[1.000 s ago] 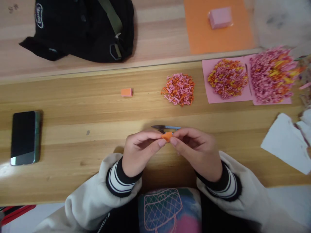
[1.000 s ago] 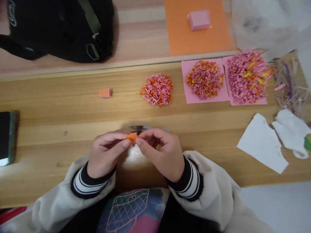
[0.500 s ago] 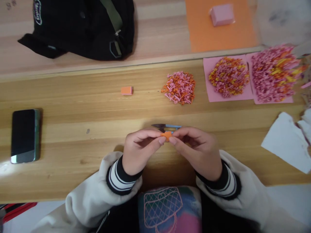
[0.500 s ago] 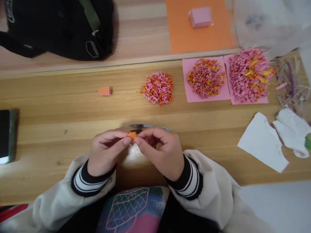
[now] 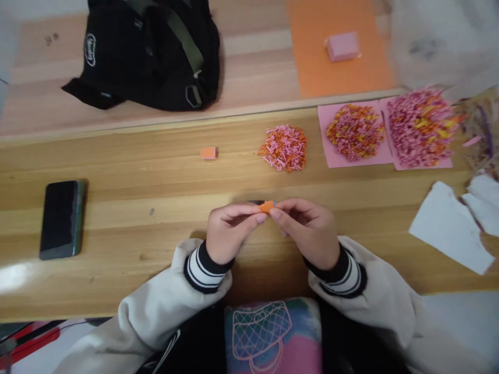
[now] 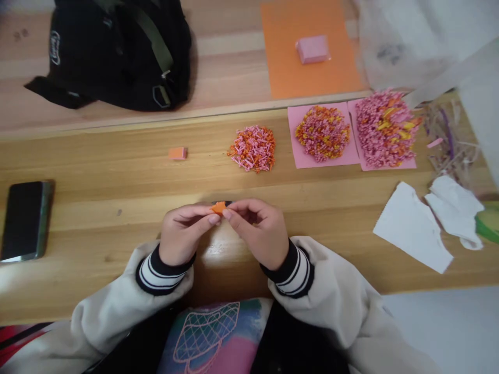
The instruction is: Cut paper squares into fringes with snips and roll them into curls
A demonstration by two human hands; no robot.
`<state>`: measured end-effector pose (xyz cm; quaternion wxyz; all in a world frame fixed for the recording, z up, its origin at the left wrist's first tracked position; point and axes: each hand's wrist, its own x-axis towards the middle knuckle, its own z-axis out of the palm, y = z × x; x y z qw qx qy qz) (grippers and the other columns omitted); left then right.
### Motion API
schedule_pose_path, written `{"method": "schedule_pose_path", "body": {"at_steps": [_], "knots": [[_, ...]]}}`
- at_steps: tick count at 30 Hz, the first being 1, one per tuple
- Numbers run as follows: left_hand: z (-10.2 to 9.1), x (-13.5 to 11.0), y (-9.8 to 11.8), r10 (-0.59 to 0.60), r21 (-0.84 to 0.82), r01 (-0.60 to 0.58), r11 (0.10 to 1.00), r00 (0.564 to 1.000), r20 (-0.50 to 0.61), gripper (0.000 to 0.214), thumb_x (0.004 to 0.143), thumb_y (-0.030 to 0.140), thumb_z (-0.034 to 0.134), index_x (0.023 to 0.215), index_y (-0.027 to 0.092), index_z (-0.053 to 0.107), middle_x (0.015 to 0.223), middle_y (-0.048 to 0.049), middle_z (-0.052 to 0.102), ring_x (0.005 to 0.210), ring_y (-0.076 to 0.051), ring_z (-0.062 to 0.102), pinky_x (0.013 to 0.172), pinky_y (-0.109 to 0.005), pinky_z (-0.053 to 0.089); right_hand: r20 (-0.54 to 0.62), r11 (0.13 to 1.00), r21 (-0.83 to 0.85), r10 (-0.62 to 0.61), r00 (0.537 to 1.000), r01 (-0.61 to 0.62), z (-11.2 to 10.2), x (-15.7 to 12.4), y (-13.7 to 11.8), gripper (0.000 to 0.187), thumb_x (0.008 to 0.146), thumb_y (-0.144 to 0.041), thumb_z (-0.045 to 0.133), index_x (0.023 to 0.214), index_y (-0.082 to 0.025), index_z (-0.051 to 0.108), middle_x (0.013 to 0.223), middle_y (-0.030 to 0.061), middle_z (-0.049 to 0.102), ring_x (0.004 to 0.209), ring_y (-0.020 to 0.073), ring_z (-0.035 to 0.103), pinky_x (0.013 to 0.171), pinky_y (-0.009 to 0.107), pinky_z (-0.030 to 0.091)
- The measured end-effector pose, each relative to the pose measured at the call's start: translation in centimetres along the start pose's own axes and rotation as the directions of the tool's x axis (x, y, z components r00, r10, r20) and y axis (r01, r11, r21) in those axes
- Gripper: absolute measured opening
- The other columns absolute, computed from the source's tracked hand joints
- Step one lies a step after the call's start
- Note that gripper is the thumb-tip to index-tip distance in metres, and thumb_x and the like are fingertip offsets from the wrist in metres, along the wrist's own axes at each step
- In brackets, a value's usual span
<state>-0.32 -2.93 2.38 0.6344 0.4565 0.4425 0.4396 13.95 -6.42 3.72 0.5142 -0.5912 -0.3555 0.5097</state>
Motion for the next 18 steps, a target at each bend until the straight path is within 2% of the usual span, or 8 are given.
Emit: {"method": "schedule_pose_path", "body": {"at_steps": [4,8,10,12,13,15,17,18], "knots": [[0.1,0.7,0.0,-0.02,0.038,0.02,0.999,1.0,-0.001,0.018,0.06,0.033,0.083,0.067,0.018,0.075,0.063,-0.0031,0.074,0.055,-0.011,0.066,0.06,-0.022,0.057,-0.004,0.999,0.033,0.022,1.0,-0.021,0.1,0.5,0.3,0.021,0.068,-0.037,0.075,0.069,-0.017,0.069,0.052,-0.0021,0.061,0.04,0.0065,0.045,0.037,0.019,0.037],[-0.2,1.9,0.3,-0.059,0.069,0.054,0.996,0.995,0.08,0.026,0.057,0.039,0.083,0.064,0.016,0.074,0.058,-0.0027,0.071,0.051,-0.011,0.064,0.057,-0.023,0.056,0.014,0.999,0.033,-0.036,0.999,0.035,0.4,0.8,0.9,0.024,0.07,-0.041,0.071,0.07,-0.017,0.066,0.054,-0.0021,0.06,0.041,0.0062,0.043,0.038,0.02,0.036],[-0.6,2.7,0.4,-0.059,0.082,0.05,0.995,0.991,0.118,0.026,0.056,0.039,0.084,0.063,0.016,0.073,0.058,-0.0027,0.071,0.052,-0.011,0.064,0.057,-0.023,0.056,0.013,0.994,-0.031,-0.101,0.995,0.102,0.4,1.0,1.3,0.022,0.076,-0.039,0.066,0.073,-0.018,0.066,0.058,-0.0014,0.061,0.043,0.0071,0.045,0.041,0.021,0.038],[-1.1,3.6,0.2,-0.044,0.096,0.032,0.995,0.992,0.122,0.026,0.055,0.038,0.085,0.062,0.015,0.073,0.06,-0.0034,0.072,0.054,-0.011,0.065,0.059,-0.024,0.056,0.017,0.953,-0.216,-0.213,0.977,0.212,0.1,1.4,1.4,0.018,0.079,-0.035,0.062,0.08,-0.018,0.066,0.064,0.0003,0.062,0.05,0.0098,0.05,0.049,0.024,0.043],[-1.4,4.0,0.1,-0.029,0.1,0.018,0.995,0.994,0.109,0.027,0.054,0.038,0.085,0.062,0.015,0.073,0.06,-0.0037,0.072,0.055,-0.011,0.065,0.06,-0.024,0.056,0.042,0.895,-0.348,-0.283,0.958,0.279,-0.1,1.6,1.5,0.017,0.08,-0.033,0.062,0.085,-0.017,0.066,0.068,0.0019,0.063,0.057,0.0122,0.054,0.055,0.027,0.046],[-1.8,4.6,-0.3,0.005,0.089,-0.011,0.996,0.998,0.064,0.029,0.053,0.038,0.085,0.062,0.015,0.072,0.06,-0.0037,0.072,0.055,-0.011,0.065,0.06,-0.024,0.055,0.184,0.694,-0.598,-0.369,0.911,0.402,-0.7,1.9,1.4,0.02,0.077,-0.028,0.065,0.093,-0.015,0.067,0.08,0.0067,0.065,0.075,0.019,0.059,0.071,0.034,0.049],[-2.0,4.9,-0.7,0.033,0.073,-0.034,0.997,0.999,0.018,0.03,0.052,0.039,0.086,0.062,0.014,0.071,0.059,-0.003,0.071,0.054,-0.011,0.064,0.059,-0.024,0.054,0.352,0.495,-0.731,-0.314,0.882,0.469,-1.2,2.2,1.2,0.023,0.076,-0.023,0.067,0.097,-0.014,0.067,0.094,0.0116,0.065,0.09,0.0252,0.059,0.083,0.041,0.047],[-2.1,4.8,-0.8,0.043,0.072,-0.043,0.996,0.999,-0.001,0.03,0.051,0.038,0.086,0.061,0.014,0.071,0.058,-0.0026,0.071,0.054,-0.011,0.064,0.058,-0.024,0.053,0.403,0.426,-0.766,-0.264,0.876,0.481,-1.5,2.3,1.2,0.023,0.077,-0.021,0.065,0.099,-0.014,0.067,0.098,0.0129,0.064,0.094,0.0271,0.058,0.085,0.042,0.046]]}}
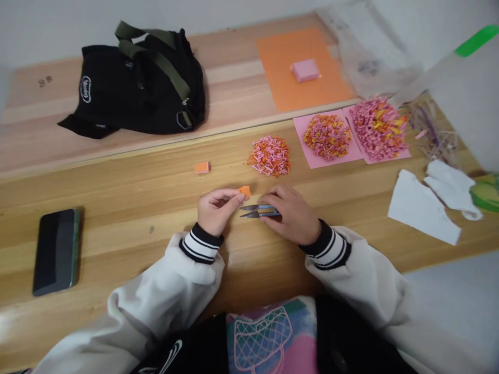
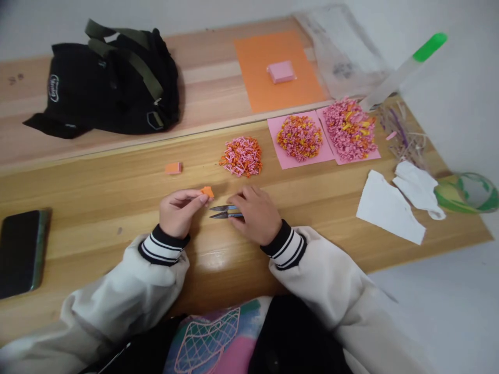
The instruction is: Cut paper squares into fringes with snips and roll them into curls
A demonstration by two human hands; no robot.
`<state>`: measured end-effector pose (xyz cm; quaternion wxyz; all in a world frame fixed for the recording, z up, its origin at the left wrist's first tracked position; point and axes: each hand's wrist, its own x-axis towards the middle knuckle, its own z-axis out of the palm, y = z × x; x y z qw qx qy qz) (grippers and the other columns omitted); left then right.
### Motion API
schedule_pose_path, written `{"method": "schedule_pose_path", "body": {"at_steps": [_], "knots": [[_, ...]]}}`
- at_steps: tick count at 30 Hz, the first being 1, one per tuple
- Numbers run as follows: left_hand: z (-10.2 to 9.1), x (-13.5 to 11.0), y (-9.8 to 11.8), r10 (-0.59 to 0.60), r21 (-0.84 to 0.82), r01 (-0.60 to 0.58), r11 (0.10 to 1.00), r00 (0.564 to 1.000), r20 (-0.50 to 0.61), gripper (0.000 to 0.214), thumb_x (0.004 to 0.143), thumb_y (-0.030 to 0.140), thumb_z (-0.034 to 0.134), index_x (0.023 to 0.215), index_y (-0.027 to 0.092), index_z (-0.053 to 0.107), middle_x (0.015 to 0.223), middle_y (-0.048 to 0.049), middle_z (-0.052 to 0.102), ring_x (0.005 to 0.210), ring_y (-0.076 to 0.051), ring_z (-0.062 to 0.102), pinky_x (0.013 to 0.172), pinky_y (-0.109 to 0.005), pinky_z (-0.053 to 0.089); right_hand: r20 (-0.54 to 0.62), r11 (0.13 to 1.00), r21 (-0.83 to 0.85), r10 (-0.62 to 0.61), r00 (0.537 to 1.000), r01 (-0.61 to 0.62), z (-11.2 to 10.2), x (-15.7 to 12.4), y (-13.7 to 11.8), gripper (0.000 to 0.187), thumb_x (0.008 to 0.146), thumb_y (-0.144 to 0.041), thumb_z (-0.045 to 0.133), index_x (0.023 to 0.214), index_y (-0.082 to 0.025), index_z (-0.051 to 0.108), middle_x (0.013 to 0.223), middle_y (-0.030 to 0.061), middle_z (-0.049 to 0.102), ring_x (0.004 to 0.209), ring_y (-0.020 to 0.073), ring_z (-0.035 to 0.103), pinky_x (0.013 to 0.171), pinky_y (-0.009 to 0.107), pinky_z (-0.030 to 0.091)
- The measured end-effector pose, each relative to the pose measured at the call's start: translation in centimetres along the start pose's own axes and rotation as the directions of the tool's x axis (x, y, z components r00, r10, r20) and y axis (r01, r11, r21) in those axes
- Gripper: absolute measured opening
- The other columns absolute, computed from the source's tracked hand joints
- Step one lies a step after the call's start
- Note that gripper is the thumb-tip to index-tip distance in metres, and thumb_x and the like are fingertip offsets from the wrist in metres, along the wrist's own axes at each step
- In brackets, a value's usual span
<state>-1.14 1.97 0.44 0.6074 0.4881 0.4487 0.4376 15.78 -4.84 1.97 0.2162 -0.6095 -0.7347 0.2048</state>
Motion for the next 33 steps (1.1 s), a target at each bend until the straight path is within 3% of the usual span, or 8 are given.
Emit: {"method": "schedule_pose_path", "body": {"at_steps": [2,4,7,9,12,15,18,33], "knots": [[0.0,-0.2,-0.1,0.017,0.016,-0.016,1.0,0.999,-0.028,0.028,0.05,0.035,0.086,0.06,0.014,0.07,0.057,-0.0022,0.07,0.053,-0.011,0.063,0.058,-0.024,0.053,0.082,0.995,-0.096,0.014,0.997,-0.006,-0.1,0.0,0.3,0.024,0.078,-0.018,0.062,0.101,-0.014,0.067,0.101,0.0134,0.063,0.096,0.0284,0.057,0.085,0.043,0.046],[0.1,-0.5,-0.1,0.036,0.038,-0.034,0.999,0.999,-0.033,0.024,0.051,0.031,0.086,0.06,0.014,0.071,0.058,-0.0024,0.071,0.053,-0.011,0.063,0.058,-0.024,0.053,0.076,0.987,-0.152,0.062,0.995,-0.05,0.0,0.1,0.3,0.024,0.079,-0.018,0.06,0.102,-0.014,0.067,0.1,0.0132,0.063,0.095,0.0287,0.057,0.084,0.042,0.046],[0.2,-0.8,0.0,0.066,0.036,-0.066,0.997,0.998,-0.009,0.017,0.055,0.025,0.083,0.061,0.015,0.071,0.061,-0.0026,0.072,0.056,-0.01,0.064,0.059,-0.022,0.054,-0.017,0.967,-0.211,0.144,0.989,-0.145,0.4,0.3,-0.3,0.023,0.082,-0.02,0.058,0.101,-0.012,0.067,0.094,0.014,0.064,0.09,0.0291,0.058,0.079,0.042,0.046],[0.1,-0.9,-0.1,0.087,0.019,-0.087,0.996,0.996,0.011,0.012,0.057,0.022,0.081,0.061,0.015,0.071,0.062,-0.0023,0.072,0.057,-0.01,0.065,0.061,-0.021,0.054,-0.142,0.957,-0.207,0.179,0.974,-0.206,0.7,0.3,-1.4,0.022,0.083,-0.021,0.058,0.101,-0.012,0.067,0.095,0.0149,0.064,0.09,0.0297,0.058,0.079,0.043,0.046],[0.0,-1.1,-0.2,0.113,0.003,-0.113,0.994,0.993,0.035,0.01,0.059,0.021,0.08,0.062,0.015,0.072,0.063,-0.0025,0.073,0.058,-0.01,0.065,0.06,-0.021,0.054,-0.351,0.974,0.002,0.212,0.912,-0.226,1.0,0.2,-3.6,0.02,0.085,-0.026,0.057,0.097,-0.014,0.066,0.091,0.0115,0.065,0.087,0.0259,0.06,0.078,0.04,0.048],[-0.1,-1.2,-0.3,0.128,-0.003,-0.128,0.992,0.99,0.054,0.009,0.06,0.02,0.079,0.065,0.015,0.072,0.065,-0.0029,0.073,0.06,-0.011,0.067,0.061,-0.021,0.055,-0.363,0.951,0.245,0.271,0.892,-0.189,1.4,0.3,-5.0,0.013,0.085,-0.024,0.058,0.09,-0.016,0.066,0.081,0.0061,0.067,0.074,0.0185,0.06,0.066,0.032,0.05],[-0.1,-1.4,-0.4,0.156,-0.003,-0.157,0.988,0.985,0.074,0.005,0.064,0.015,0.076,0.068,0.016,0.073,0.068,-0.0024,0.075,0.062,-0.01,0.068,0.063,-0.019,0.055,-0.385,0.922,0.356,0.291,0.876,-0.15,1.9,0.5,-4.9,0.008,0.083,-0.02,0.06,0.083,-0.017,0.067,0.076,0.0036,0.067,0.066,0.0142,0.059,0.061,0.028,0.049],[-0.7,-1.5,-0.3,0.158,0.089,-0.174,0.981,0.974,0.159,0.009,0.072,0.013,0.072,0.078,0.019,0.075,0.078,-0.0029,0.076,0.07,-0.011,0.07,0.068,-0.02,0.057,-0.402,0.908,0.406,0.28,0.872,-0.105,2.0,0.3,-3.8,0.003,0.078,-0.012,0.067,0.076,-0.014,0.07,0.07,0.0037,0.069,0.059,0.0111,0.059,0.054,0.023,0.048]]}}
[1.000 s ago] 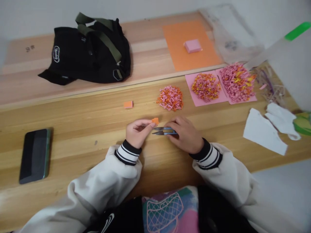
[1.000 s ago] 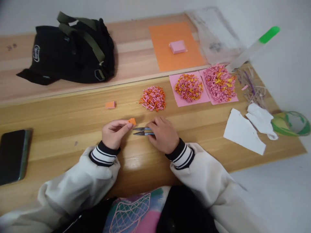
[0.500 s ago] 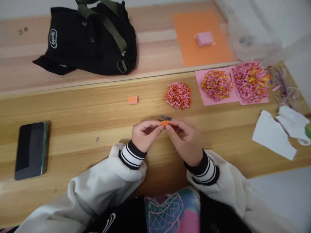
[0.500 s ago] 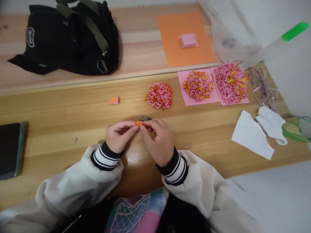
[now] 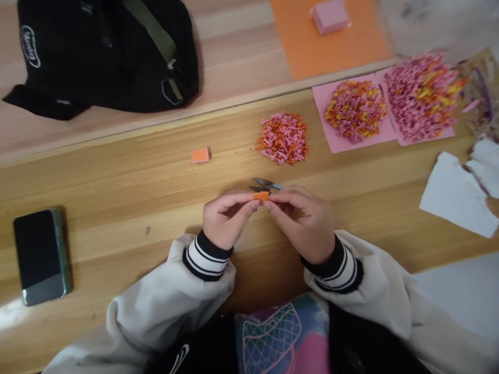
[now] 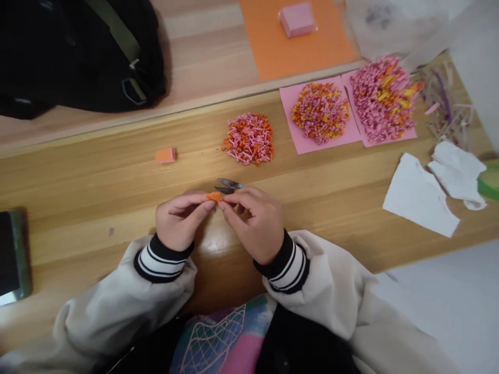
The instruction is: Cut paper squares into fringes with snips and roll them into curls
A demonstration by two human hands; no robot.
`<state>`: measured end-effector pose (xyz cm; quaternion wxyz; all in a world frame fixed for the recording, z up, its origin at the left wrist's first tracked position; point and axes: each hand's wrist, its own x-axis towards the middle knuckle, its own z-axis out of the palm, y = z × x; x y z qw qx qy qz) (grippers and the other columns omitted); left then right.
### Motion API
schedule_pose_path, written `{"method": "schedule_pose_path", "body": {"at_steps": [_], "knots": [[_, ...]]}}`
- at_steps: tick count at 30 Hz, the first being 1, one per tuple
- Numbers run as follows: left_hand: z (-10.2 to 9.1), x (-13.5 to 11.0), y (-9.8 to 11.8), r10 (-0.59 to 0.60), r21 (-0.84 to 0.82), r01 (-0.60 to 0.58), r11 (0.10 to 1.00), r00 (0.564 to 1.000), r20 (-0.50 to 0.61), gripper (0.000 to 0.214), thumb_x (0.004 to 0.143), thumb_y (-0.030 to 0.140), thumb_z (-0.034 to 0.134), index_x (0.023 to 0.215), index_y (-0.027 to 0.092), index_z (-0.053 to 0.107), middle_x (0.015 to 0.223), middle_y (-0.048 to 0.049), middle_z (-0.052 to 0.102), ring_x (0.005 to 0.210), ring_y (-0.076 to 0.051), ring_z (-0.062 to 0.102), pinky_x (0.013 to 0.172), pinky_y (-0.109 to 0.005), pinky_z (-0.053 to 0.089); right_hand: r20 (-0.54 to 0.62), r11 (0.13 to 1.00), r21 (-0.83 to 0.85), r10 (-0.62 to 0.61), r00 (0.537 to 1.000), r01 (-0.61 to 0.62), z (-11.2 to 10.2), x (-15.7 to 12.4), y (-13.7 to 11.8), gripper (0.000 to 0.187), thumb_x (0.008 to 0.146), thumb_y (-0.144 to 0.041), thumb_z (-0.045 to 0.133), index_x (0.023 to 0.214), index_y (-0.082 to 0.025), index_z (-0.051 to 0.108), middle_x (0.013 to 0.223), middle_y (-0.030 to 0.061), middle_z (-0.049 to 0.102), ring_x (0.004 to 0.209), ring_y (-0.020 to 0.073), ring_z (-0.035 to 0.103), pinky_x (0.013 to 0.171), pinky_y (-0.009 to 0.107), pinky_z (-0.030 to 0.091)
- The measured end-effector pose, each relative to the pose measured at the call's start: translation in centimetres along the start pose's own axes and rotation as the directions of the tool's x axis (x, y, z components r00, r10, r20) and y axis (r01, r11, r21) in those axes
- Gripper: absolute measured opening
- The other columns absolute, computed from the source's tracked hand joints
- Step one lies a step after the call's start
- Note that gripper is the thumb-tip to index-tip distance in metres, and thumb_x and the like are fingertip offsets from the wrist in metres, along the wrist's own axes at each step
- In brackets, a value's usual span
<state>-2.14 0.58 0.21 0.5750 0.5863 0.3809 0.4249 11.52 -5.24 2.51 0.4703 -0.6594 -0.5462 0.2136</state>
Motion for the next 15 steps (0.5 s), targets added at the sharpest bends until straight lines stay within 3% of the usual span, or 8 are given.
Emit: {"method": "schedule_pose_path", "body": {"at_steps": [15], "knots": [[-0.09,0.19,0.16,-0.019,0.009,0.019,1.0,1.0,-0.017,0.001,0.07,0.017,0.074,0.07,0.018,0.074,0.065,-0.0025,0.073,0.057,-0.01,0.065,0.058,-0.019,0.055,0.03,1.0,0.01,-0.019,0.999,0.019,0.06,-0.03,0.06,0.007,0.079,-0.013,0.065,0.074,-0.018,0.068,0.068,0.0012,0.068,0.058,0.0106,0.057,0.051,0.023,0.046]]}}
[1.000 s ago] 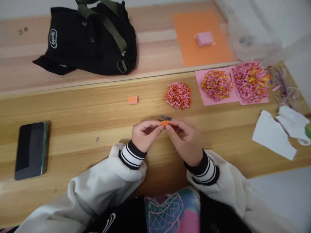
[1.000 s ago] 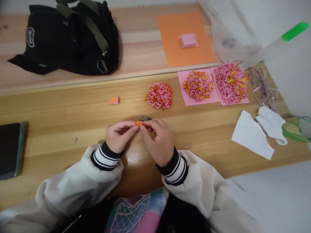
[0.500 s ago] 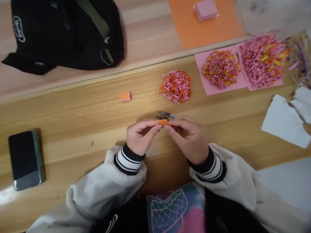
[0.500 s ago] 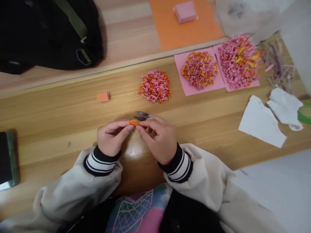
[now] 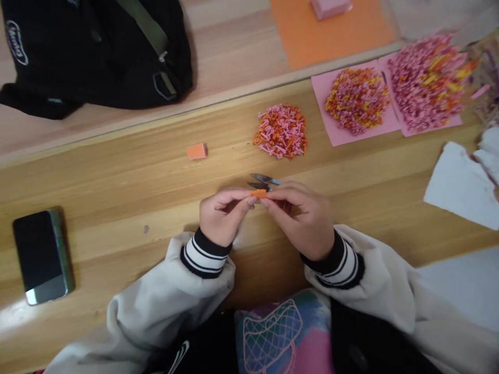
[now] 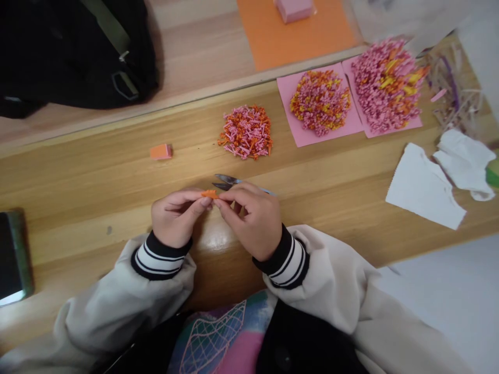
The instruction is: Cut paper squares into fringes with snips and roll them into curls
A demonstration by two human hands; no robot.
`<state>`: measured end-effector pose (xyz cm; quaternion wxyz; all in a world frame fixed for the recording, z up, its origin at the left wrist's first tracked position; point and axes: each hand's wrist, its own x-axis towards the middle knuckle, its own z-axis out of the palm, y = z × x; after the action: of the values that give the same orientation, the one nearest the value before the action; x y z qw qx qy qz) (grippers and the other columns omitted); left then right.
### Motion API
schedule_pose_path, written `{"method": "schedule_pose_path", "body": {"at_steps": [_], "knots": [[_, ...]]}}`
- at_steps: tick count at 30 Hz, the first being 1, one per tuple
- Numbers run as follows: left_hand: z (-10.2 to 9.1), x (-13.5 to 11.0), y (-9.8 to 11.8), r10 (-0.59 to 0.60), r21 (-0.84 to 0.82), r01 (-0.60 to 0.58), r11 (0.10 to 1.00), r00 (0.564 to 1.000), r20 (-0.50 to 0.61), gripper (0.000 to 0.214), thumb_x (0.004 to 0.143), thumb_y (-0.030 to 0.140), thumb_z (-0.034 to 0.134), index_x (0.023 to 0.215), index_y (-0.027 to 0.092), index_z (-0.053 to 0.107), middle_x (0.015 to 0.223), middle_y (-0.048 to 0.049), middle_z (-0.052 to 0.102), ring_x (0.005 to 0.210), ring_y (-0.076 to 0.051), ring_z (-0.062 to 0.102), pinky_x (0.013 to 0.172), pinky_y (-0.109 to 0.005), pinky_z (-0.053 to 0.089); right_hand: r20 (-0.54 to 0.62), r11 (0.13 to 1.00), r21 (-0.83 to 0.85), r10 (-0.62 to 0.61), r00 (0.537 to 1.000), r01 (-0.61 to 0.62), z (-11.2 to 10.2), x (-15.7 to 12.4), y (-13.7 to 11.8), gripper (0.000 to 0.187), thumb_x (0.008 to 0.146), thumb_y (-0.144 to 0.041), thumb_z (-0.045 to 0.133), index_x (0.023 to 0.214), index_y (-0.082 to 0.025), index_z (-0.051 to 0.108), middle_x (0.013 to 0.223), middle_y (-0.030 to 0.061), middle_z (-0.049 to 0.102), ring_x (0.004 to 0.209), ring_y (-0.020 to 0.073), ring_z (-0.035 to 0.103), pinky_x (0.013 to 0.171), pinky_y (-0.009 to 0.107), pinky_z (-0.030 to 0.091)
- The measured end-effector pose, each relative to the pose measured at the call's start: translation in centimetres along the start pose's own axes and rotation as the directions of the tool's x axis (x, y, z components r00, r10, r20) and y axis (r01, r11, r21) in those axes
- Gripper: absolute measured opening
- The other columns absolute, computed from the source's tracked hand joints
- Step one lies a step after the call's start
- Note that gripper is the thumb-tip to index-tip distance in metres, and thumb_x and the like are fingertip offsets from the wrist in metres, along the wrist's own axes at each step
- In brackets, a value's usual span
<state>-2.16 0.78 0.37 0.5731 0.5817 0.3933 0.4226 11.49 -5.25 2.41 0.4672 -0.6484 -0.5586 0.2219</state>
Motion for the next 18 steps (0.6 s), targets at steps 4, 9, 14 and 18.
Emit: {"method": "schedule_pose_path", "body": {"at_steps": [4,9,14,18], "knots": [[-0.01,-0.02,-0.05,0.027,-0.013,-0.026,1.0,0.999,0.03,0.004,0.072,0.016,0.073,0.075,0.018,0.075,0.072,-0.0033,0.074,0.065,-0.01,0.067,0.065,-0.02,0.056,-0.01,1.0,-0.007,0.005,1.0,-0.005,-0.03,-0.01,0.0,0.007,0.08,-0.015,0.065,0.074,-0.019,0.068,0.068,0.0009,0.068,0.059,0.0115,0.059,0.052,0.023,0.047],[-0.12,0.01,-0.03,0.085,-0.055,-0.081,0.995,0.994,0.073,0.012,0.074,0.013,0.072,0.081,0.021,0.075,0.081,-0.0024,0.076,0.074,-0.01,0.069,0.072,-0.02,0.057,-0.009,1.0,-0.004,0.001,1.0,-0.001,-0.11,-0.01,-0.05,0.007,0.079,-0.014,0.064,0.075,-0.018,0.068,0.068,0.0007,0.068,0.058,0.0111,0.058,0.05,0.023,0.046],[-0.18,0.1,0.12,0.088,-0.016,-0.087,0.996,0.993,0.079,0.006,0.076,0.019,0.071,0.079,0.022,0.076,0.078,-0.0029,0.075,0.071,-0.012,0.069,0.068,-0.024,0.057,-0.004,1.0,-0.012,-0.015,1.0,0.015,-0.22,0.02,-0.15,0.008,0.078,-0.012,0.065,0.074,-0.018,0.068,0.07,0.0013,0.069,0.06,0.0117,0.059,0.051,0.023,0.047],[-0.18,0.19,0.13,0.082,-0.003,-0.082,0.997,0.994,0.076,0.004,0.075,0.024,0.073,0.075,0.021,0.076,0.075,-0.0038,0.074,0.069,-0.013,0.068,0.066,-0.026,0.057,0.014,0.999,-0.031,-0.025,1.0,0.025,-0.28,0.07,-0.21,0.008,0.078,-0.013,0.065,0.074,-0.019,0.068,0.07,0.0007,0.069,0.06,0.0115,0.059,0.051,0.023,0.047]]}}
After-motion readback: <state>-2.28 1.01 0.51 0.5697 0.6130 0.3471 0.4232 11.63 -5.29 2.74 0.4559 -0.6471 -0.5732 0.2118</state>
